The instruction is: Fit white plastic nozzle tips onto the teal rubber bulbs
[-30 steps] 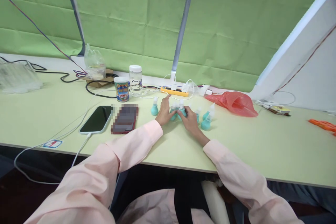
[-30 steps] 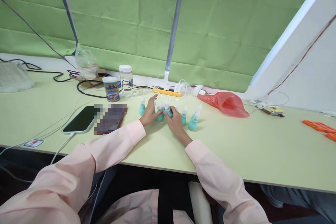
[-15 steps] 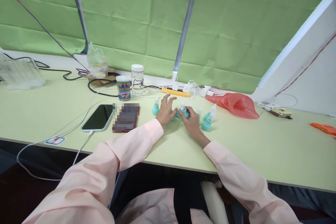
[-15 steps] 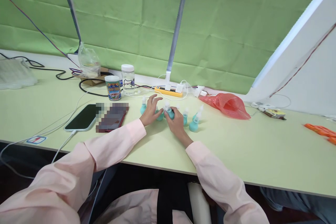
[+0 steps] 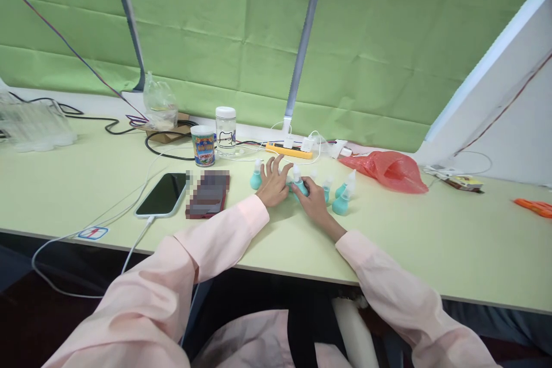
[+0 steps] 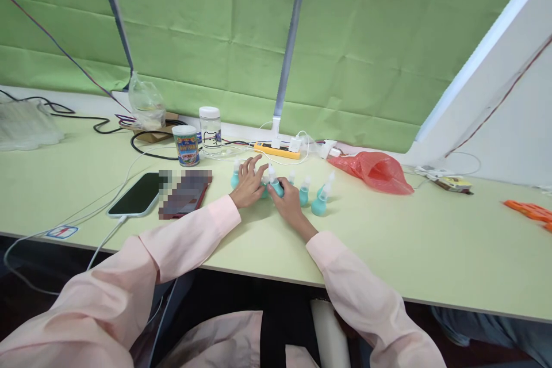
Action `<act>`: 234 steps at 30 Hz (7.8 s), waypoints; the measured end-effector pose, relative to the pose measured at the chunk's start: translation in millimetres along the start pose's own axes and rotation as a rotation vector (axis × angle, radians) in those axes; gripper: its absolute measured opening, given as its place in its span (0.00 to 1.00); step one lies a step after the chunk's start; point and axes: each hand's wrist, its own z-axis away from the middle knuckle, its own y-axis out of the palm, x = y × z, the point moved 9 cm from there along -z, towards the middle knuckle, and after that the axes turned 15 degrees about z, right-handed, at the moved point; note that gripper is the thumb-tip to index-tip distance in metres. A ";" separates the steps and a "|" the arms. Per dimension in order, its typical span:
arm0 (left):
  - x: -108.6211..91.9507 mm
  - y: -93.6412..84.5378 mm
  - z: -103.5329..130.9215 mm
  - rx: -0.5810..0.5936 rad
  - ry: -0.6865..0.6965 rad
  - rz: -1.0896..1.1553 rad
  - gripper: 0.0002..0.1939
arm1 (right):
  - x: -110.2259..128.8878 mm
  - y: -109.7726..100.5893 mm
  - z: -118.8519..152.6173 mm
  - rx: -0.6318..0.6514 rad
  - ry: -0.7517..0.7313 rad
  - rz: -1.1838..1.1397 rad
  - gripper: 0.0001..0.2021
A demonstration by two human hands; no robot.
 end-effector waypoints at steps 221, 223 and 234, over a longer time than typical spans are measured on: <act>-30.3 19.9 18.3 0.271 0.205 -0.058 0.14 | -0.9 29.7 11.9 0.409 -0.106 0.109 0.09; -30.7 19.9 18.3 0.267 0.229 -0.053 0.13 | -3.5 30.5 10.3 0.406 -0.085 0.089 0.07; -25.5 23.3 15.1 0.246 0.228 0.009 0.12 | -7.3 26.6 5.8 0.379 0.014 -0.024 0.04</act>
